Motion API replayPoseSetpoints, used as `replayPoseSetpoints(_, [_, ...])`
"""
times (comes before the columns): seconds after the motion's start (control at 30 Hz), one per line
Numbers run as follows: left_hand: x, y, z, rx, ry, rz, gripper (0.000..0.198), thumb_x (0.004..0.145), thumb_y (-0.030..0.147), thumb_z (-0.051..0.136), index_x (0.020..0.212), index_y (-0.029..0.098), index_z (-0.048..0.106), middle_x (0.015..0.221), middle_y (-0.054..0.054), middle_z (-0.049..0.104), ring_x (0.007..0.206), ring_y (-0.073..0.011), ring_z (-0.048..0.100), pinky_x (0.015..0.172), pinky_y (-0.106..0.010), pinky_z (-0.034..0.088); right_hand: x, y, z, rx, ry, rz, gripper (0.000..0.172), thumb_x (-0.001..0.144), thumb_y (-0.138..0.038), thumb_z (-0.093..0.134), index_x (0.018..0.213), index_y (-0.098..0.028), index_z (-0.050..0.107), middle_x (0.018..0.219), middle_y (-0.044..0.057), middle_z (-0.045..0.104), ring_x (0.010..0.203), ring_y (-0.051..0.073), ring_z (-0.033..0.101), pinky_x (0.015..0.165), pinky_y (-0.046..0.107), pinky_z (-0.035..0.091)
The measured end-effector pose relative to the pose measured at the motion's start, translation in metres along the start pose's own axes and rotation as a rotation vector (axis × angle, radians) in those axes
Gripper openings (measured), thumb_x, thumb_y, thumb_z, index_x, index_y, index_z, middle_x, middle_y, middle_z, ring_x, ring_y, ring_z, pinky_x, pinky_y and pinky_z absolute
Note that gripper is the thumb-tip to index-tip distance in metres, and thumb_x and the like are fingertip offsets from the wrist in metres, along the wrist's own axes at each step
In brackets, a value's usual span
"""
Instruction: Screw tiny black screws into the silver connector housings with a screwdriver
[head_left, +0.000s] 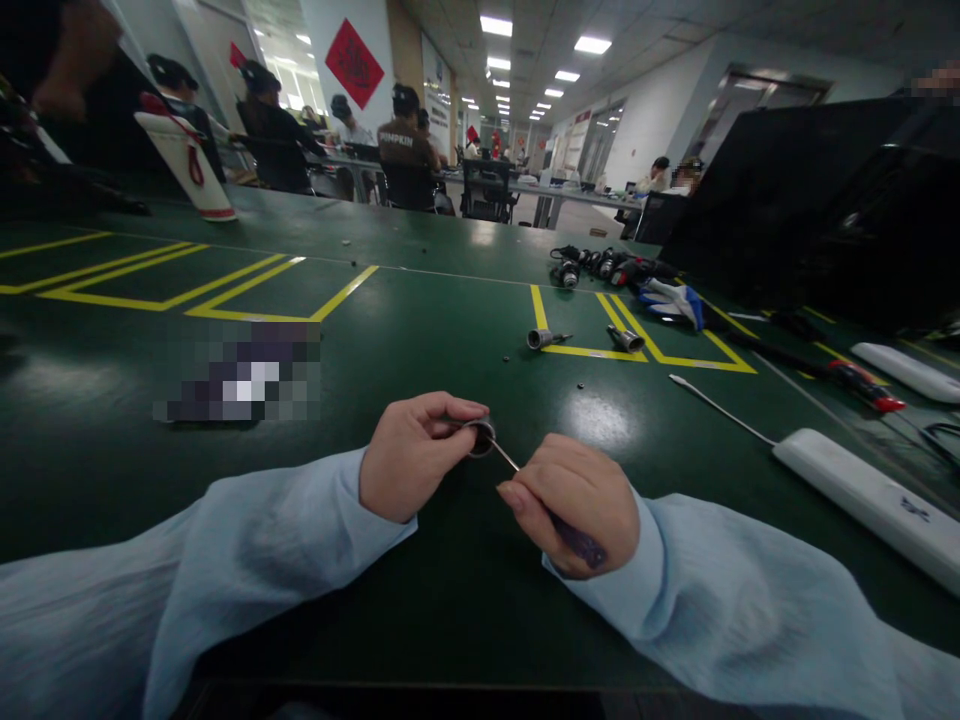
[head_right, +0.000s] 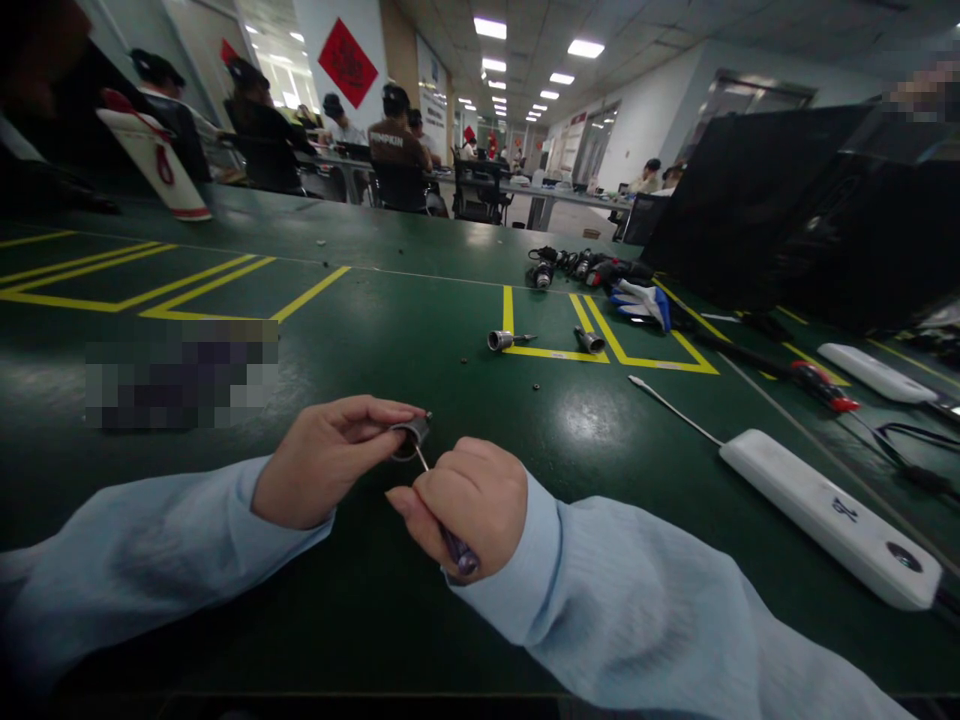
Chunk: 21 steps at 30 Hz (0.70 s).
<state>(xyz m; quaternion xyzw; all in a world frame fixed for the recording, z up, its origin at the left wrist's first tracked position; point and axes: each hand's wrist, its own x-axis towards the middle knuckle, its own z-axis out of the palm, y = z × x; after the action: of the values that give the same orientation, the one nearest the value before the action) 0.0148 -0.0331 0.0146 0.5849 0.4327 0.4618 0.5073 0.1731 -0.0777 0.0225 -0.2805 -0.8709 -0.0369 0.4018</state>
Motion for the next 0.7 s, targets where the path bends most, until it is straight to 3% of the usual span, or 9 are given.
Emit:
replayPoseSetpoints(0.17, [0.008,-0.002,-0.004,-0.044,-0.053,0.005,0.021,0.062,0.015,0.063,0.083,0.013,0.062,0.084,-0.005,0.068,0.073,-0.0171,0.065,0.069,-0.032,0.055,-0.002,0.005,-0.001,0.145,0.109,0.088,0.022,0.080,-0.014,0.045,0.061,-0.011,0.056,0.050,0.004,0.051,0.049,0.011,0.045,0.049,0.026,0.036])
replayPoseSetpoints(0.33, [0.039,-0.009,-0.018,-0.095,0.059,0.075,0.039,0.057,0.015,0.068,0.095,0.014,0.060,0.087,-0.004,0.064,0.077,-0.0168,0.063,0.078,-0.037,0.051,-0.003,0.024,0.004,0.356,0.374,0.456,0.018,0.077,-0.023,0.054,0.061,-0.016,0.056,0.050,-0.002,0.051,0.047,0.008,0.046,0.048,0.022,0.037])
replayPoseSetpoints(0.4, [0.058,-0.017,-0.024,-0.012,0.106,0.186,0.046,0.055,0.012,0.068,0.100,0.014,0.057,0.087,-0.004,0.064,0.079,-0.0168,0.062,0.080,-0.036,0.050,0.001,0.038,0.011,0.540,0.399,0.643,0.017,0.074,-0.028,0.058,0.062,-0.016,0.059,0.048,-0.002,0.054,0.044,0.008,0.048,0.047,0.022,0.038])
replayPoseSetpoints(0.53, [0.099,-0.036,-0.037,0.239,0.180,0.355,0.035,0.060,0.013,0.062,0.094,0.011,0.057,0.090,-0.007,0.062,0.082,-0.0189,0.061,0.077,-0.034,0.050,0.018,0.072,0.031,1.035,0.454,0.816,0.022,0.070,-0.036,0.058,0.066,-0.015,0.065,0.050,0.001,0.060,0.047,0.011,0.054,0.046,0.022,0.038])
replayPoseSetpoints(0.63, [0.127,-0.044,-0.044,0.485,0.194,0.498,0.036,0.063,0.013,0.058,0.099,0.011,0.057,0.094,-0.009,0.061,0.081,-0.0196,0.059,0.073,-0.034,0.050,0.035,0.095,0.046,1.103,0.510,0.852,0.026,0.068,-0.038,0.056,0.065,-0.014,0.065,0.045,0.001,0.058,0.041,0.009,0.050,0.042,0.022,0.037])
replayPoseSetpoints(0.7, [0.142,-0.044,-0.047,0.625,0.161,0.585,0.036,0.063,0.013,0.058,0.099,0.013,0.058,0.095,-0.009,0.059,0.087,-0.0207,0.057,0.078,-0.037,0.047,0.046,0.107,0.055,1.087,0.529,0.826,0.023,0.066,-0.036,0.056,0.066,-0.015,0.064,0.043,-0.001,0.057,0.039,0.009,0.049,0.041,0.022,0.035])
